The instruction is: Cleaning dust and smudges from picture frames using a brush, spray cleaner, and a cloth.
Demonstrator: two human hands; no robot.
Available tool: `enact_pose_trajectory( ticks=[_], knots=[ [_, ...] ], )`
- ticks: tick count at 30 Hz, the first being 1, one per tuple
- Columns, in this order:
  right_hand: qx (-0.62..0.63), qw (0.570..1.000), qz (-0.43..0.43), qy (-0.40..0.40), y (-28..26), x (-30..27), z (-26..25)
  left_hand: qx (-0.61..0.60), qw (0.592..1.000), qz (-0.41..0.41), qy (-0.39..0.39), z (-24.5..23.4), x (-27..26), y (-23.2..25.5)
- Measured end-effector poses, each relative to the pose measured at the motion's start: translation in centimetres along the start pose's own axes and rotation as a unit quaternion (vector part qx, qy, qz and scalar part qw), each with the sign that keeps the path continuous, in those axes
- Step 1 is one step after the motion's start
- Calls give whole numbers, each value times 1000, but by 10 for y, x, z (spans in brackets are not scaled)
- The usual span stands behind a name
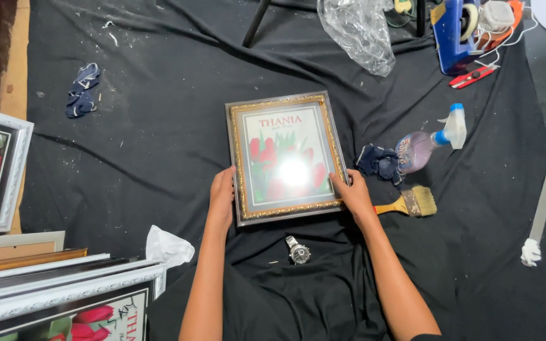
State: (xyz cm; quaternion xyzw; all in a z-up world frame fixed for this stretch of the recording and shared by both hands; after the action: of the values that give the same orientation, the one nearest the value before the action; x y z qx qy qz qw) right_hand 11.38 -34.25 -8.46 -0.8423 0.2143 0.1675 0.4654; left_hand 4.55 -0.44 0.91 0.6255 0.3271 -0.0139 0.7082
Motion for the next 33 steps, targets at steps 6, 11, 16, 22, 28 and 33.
enact_pose_trajectory(
  ticks=[6,11,16,22,28,33],
  knots=[
    [-48,998,45,-22,-6,-11,-1,-76,996,49,-8,1,-3,11],
    [62,996,43,-50,-8,-15,9,-135,974,159,-91,25,-32,62],
    [548,417,177,-703,-9,-64,79,-21,990,94,-100,23,12,-9],
    [542,255,269,-754,-51,-152,105,-198,954,-55,-218,73,-18,-62],
    [476,286,242,-795,-71,-159,98,-284,944,-63,-155,68,-1,-82],
    [537,448,212,-682,-63,-136,105,-295,947,-68,-110,52,14,-93]
  ],
)
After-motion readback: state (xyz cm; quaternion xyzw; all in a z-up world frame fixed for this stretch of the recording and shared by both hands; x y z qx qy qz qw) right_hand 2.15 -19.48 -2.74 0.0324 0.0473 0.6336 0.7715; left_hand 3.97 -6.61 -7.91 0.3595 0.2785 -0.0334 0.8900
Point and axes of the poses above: each hand's wrist, its own x-axis towards the middle knuckle, its own z-axis out of the palm, y = z × x, the point moved 7 cm from there along x, towards the middle knuckle, and after that the axes turned 6 degrees about z, right-handed, at the moved point
